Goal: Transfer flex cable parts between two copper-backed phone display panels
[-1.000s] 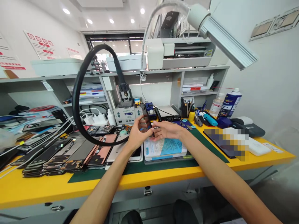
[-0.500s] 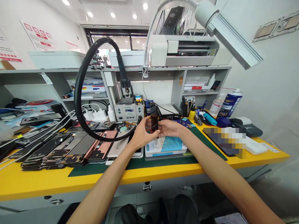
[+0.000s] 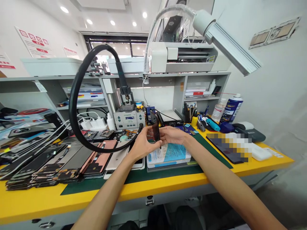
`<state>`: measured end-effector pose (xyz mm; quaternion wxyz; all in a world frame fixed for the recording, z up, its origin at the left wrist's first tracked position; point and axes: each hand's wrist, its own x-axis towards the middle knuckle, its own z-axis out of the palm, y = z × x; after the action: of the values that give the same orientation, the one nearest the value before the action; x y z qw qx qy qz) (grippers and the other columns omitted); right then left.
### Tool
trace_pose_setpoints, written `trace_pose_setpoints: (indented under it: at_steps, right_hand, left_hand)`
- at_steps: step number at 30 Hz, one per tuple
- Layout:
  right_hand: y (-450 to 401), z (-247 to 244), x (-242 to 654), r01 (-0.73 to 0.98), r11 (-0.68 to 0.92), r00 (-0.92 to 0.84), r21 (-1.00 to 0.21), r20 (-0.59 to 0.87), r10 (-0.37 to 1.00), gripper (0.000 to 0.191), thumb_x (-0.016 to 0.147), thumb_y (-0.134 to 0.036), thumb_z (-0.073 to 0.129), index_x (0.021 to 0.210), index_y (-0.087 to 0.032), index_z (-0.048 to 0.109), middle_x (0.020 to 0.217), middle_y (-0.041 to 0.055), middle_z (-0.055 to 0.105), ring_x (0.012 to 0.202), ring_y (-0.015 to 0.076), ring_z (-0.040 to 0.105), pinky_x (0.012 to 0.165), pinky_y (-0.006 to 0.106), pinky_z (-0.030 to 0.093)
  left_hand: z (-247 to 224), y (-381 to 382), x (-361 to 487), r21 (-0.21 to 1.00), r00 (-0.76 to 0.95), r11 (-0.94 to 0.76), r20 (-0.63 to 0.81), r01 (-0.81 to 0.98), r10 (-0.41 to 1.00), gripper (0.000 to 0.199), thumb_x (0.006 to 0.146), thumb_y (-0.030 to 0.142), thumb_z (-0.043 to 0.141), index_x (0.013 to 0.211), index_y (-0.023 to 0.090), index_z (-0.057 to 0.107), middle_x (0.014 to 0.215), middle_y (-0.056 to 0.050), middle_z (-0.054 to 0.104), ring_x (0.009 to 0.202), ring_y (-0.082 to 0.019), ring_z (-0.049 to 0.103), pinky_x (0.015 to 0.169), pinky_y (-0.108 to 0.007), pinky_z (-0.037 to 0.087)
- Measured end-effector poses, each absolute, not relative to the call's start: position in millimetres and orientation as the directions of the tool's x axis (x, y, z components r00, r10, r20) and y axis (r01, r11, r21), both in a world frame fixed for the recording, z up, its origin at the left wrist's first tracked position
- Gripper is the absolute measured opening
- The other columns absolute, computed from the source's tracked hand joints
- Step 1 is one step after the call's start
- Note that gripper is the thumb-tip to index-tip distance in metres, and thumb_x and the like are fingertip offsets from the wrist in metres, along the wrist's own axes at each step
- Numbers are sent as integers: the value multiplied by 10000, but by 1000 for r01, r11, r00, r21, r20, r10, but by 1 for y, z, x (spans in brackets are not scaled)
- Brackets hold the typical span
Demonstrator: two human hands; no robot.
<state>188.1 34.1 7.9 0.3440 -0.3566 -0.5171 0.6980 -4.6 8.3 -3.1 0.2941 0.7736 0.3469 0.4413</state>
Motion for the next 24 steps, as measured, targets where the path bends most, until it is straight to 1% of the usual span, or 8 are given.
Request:
trace_pose_setpoints:
  at_steps: [2, 5, 7, 9, 13, 15, 19, 24]
  right_hand:
    - [32, 13, 192, -125, -135, -478, -983, -59, 876, 345, 879, -417, 702, 1036, -111, 678, 945, 123, 695, 782, 186, 671, 693, 293, 575]
    - [27, 23, 199, -208, 106, -463, -972, 194, 865, 576, 792, -540, 758, 1209, -163, 633, 1177, 128, 658, 1059, 226, 636, 862, 317, 548]
    - [23, 27, 202, -235, 231, -484, -944, 319, 815, 724, 728, -516, 822, 1320, -190, 561, 1295, 131, 602, 1194, 263, 573, 952, 371, 514]
    - [18, 30, 202, -206, 292, -500, -934, 357, 789, 802, 698, -427, 866, 1377, -201, 505, 1325, 131, 582, 1253, 281, 535, 1007, 415, 483]
    - [13, 31, 197, -135, 384, -486, -913, 399, 778, 795, 693, -293, 879, 1381, -195, 492, 1262, 122, 619, 1236, 280, 553, 1054, 451, 448]
    - [12, 31, 195, -125, 408, -475, -904, 416, 776, 767, 696, -282, 876, 1361, -190, 504, 1234, 119, 627, 1198, 275, 577, 1049, 456, 451]
    - [9, 32, 194, -119, 418, -470, -901, 421, 775, 734, 683, -273, 885, 1318, -188, 526, 1202, 111, 629, 1144, 262, 602, 1005, 435, 482]
    - [8, 32, 193, -149, 409, -483, -900, 428, 764, 734, 680, -248, 886, 1313, -198, 518, 1191, 94, 629, 1119, 247, 612, 984, 409, 501]
  left_hand:
    - [-3, 7, -5, 761, 405, -590, 466, 271, 787, 620, 759, 362, 734, 1293, 148, 501, 1160, -123, 646, 1047, -261, 635, 922, -398, 527]
    - [-4, 5, -4, 778, 475, -576, 420, 250, 774, 611, 768, 373, 733, 1291, 166, 496, 1187, -115, 635, 1057, -257, 635, 923, -391, 532]
    - [-5, 4, -3, 784, 511, -570, 395, 246, 764, 589, 772, 376, 732, 1276, 176, 503, 1181, -107, 632, 1048, -254, 635, 915, -388, 537]
    - [-6, 4, -3, 778, 533, -576, 386, 251, 753, 577, 775, 368, 732, 1274, 188, 505, 1179, -97, 628, 1046, -251, 630, 916, -389, 535]
    - [-8, 3, -1, 772, 549, -586, 387, 246, 740, 557, 776, 330, 730, 1266, 191, 504, 1206, -94, 615, 1061, -252, 620, 927, -392, 526]
    - [-7, 3, -1, 766, 556, -598, 398, 237, 730, 548, 773, 285, 723, 1266, 191, 504, 1233, -92, 606, 1078, -253, 616, 941, -391, 519]
    - [-6, 2, 0, 751, 577, -624, 418, 215, 702, 621, 766, 209, 713, 1337, 209, 468, 1328, -86, 567, 1132, -256, 599, 971, -391, 506]
    - [-5, -1, 3, 772, 575, -614, 433, 161, 695, 616, 791, 274, 733, 1349, 221, 477, 1378, -84, 550, 1200, -266, 577, 1009, -401, 496]
